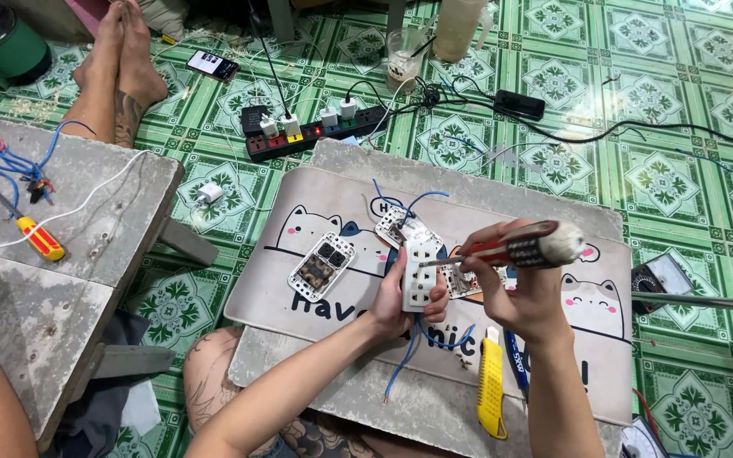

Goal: Disassembling electrical outlet components using a screwdriver and pliers on a work mat

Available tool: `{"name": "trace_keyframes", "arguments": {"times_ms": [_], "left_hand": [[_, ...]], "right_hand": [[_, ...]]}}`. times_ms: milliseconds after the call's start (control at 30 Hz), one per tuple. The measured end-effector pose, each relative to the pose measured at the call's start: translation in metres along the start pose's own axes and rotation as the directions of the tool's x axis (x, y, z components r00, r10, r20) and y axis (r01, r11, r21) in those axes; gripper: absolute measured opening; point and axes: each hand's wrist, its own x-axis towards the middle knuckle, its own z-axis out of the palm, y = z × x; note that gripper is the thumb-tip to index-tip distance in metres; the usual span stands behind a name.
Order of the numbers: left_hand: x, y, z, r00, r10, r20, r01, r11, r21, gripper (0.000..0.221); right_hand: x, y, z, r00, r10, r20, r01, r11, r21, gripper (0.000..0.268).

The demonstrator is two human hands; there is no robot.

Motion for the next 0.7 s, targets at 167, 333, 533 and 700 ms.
{"name": "trace_keyframes", "arguments": {"times_ms": [167, 333, 533, 700], "left_hand": [[-0.004, 0.017, 0.03, 1.0, -0.021, -0.022, 0.019, 0.998, -0.053, 0.071], [-0.007, 0.018, 0.036, 0.997, -0.071, -0.036, 0.07, 0.997, -0.028, 0.069], [-0.004, 0.01, 0.011, 0.998, -0.058, 0.008, 0.059, 0.995, -0.077, 0.073], [-0.016, 0.018, 0.041, 0.995, -0.092, 0.028, 0.095, 0.988, -0.12, 0.075]], "right_hand": [[0.012, -0.016, 0.001, 0.987, 0.118, 0.112, -0.111, 0.992, -0.061, 0.029], [0.016, -0.023, 0.003, 0.98, 0.144, 0.135, -0.134, 0.988, -0.078, 0.024], [0.016, -0.014, 0.007, 0.981, 0.095, 0.171, -0.064, 0.982, -0.176, 0.006], [0.009, -0.011, 0.018, 0.961, 0.267, 0.078, -0.266, 0.964, -0.019, 0.006]]}}
